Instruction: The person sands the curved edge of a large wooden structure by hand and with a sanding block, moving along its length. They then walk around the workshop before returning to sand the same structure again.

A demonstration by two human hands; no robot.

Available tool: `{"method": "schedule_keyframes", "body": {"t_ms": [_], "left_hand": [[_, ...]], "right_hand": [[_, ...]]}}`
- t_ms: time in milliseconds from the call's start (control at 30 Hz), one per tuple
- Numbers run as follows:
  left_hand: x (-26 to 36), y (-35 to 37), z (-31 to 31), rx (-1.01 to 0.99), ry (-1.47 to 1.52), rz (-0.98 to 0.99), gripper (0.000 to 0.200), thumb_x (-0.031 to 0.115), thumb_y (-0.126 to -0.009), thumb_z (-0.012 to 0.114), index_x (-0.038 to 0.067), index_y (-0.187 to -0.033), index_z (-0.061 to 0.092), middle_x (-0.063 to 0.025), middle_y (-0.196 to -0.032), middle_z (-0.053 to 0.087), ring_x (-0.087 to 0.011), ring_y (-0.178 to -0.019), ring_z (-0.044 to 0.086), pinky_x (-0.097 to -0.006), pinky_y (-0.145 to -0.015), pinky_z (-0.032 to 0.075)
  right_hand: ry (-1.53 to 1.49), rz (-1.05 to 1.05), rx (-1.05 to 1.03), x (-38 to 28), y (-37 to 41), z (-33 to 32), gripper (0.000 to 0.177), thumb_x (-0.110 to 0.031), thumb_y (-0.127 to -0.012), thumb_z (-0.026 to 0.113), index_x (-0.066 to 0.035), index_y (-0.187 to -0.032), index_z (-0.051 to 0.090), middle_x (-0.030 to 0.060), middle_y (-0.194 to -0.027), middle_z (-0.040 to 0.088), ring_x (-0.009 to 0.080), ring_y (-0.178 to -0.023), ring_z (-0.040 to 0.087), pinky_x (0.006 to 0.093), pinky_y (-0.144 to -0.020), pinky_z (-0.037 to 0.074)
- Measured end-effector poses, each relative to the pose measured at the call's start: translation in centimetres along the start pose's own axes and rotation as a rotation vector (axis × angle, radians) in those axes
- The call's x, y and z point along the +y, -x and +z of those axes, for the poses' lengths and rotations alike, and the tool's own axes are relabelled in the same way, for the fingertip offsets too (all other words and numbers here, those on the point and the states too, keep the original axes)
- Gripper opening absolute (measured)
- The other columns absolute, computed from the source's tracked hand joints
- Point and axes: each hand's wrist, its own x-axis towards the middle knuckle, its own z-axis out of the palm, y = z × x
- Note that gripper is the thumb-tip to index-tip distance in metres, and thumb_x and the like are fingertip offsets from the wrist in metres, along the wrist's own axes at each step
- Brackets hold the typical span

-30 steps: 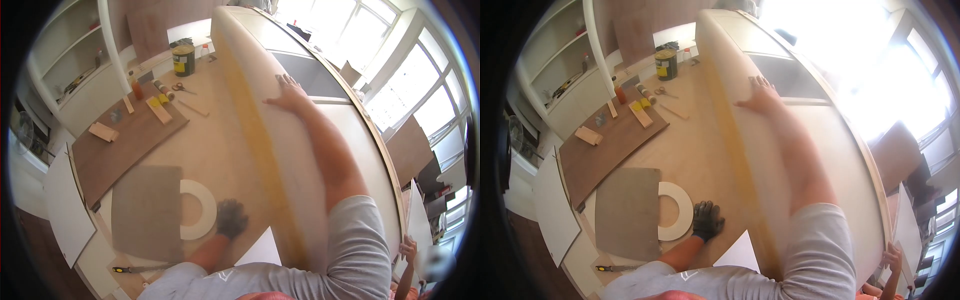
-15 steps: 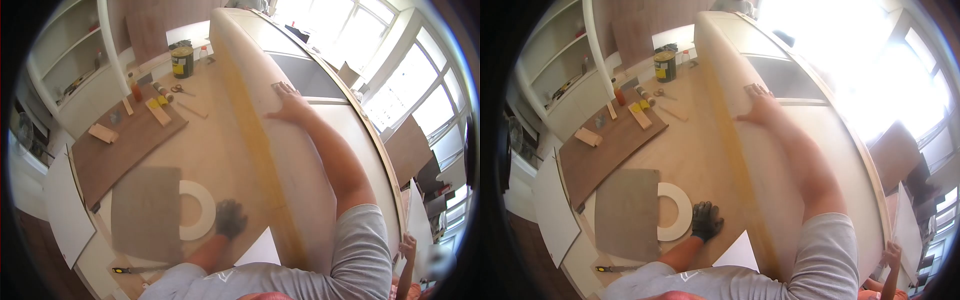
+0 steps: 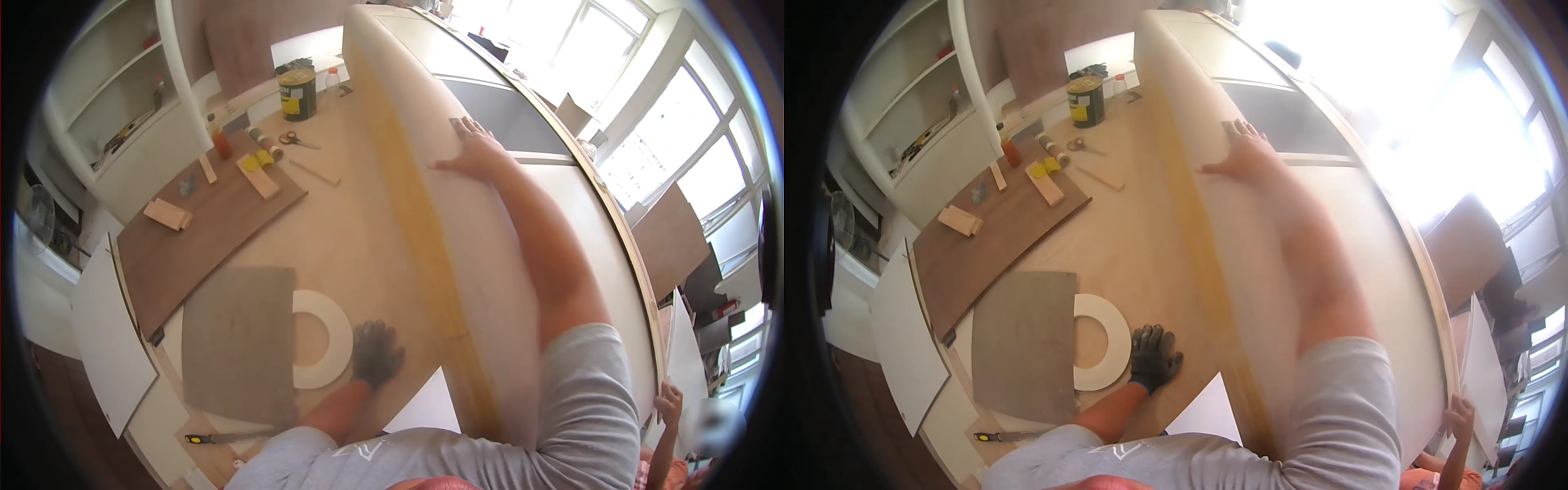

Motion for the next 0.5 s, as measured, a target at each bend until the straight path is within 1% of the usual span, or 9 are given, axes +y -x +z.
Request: {"method": "schedule_keyframes", "body": {"t_ms": [67,167,267,367,467,500], "left_hand": [[0.2,-0.2,-0.2,-0.03,0.01,-0.008,0.04,0.038,-0.085,0.074,0.008,-0.11,0.066,-0.0199,-0.122,0.057,-0.0427,-0.122,0.052,-0.0606,-0.109,0.04],[-0.4,0.6,1.3,0.002,0.03,-0.016,0.041,0.037,-0.084,0.074,0.008,-0.112,0.065,-0.0202,-0.122,0.057,-0.0434,-0.122,0.053,-0.0614,-0.11,0.039],[-0.3,1.1,1.2,-0.161,0.033,-0.093,0.058,0.042,-0.084,0.077,0.01,-0.131,0.065,-0.0223,-0.142,0.055,-0.0475,-0.139,0.048,-0.0658,-0.122,0.032],[-0.5,0.7,1.1,-0.201,0.037,-0.096,0.058,0.042,-0.085,0.077,0.01,-0.131,0.065,-0.0226,-0.143,0.054,-0.0474,-0.139,0.048,-0.0654,-0.122,0.031],[-0.7,1.1,1.7,-0.144,0.044,-0.08,0.057,0.043,-0.085,0.076,0.011,-0.131,0.064,-0.0226,-0.143,0.054,-0.0471,-0.139,0.048,-0.0652,-0.123,0.031],[-0.3,0.7,1.1,-0.108,0.04,-0.057,0.051,0.041,-0.084,0.076,0.01,-0.124,0.064,-0.022,-0.136,0.055,-0.0462,-0.133,0.05,-0.0642,-0.118,0.034]], "right_hand": [[-0.021,0.075,0.065,-0.4,-2.3,1.6,0.137,-0.077,-0.069,0.086,-0.001,-0.169,0.033,0.0257,-0.176,0.03,0.0393,-0.166,0.022,0.0505,-0.136,0.022],[0.052,-0.003,0.007,-1.5,0.3,0.7,0.135,-0.078,-0.071,0.085,-0.001,-0.168,0.034,0.0251,-0.176,0.029,0.0376,-0.166,0.022,0.0525,-0.136,0.021],[0.144,-0.186,-0.073,-0.8,4.2,0.3,0.132,-0.077,-0.072,0.084,-0.001,-0.168,0.034,0.024,-0.177,0.028,0.0353,-0.167,0.022,0.0526,-0.135,0.021],[0.05,-0.208,-0.024,1.1,1.5,1.1,0.132,-0.079,-0.074,0.082,0.0,-0.168,0.034,0.0229,-0.177,0.029,0.0346,-0.167,0.022,0.0514,-0.135,0.023],[-0.001,0.018,0.036,-0.3,-2.3,1.2,0.133,-0.08,-0.075,0.08,0.001,-0.169,0.032,0.0222,-0.177,0.029,0.0348,-0.167,0.022,0.0524,-0.134,0.024],[0.004,0.04,0.026,-0.8,-2.6,1.2,0.134,-0.081,-0.075,0.08,0.002,-0.169,0.032,0.0222,-0.177,0.029,0.0349,-0.167,0.022,0.0523,-0.134,0.024]]}}
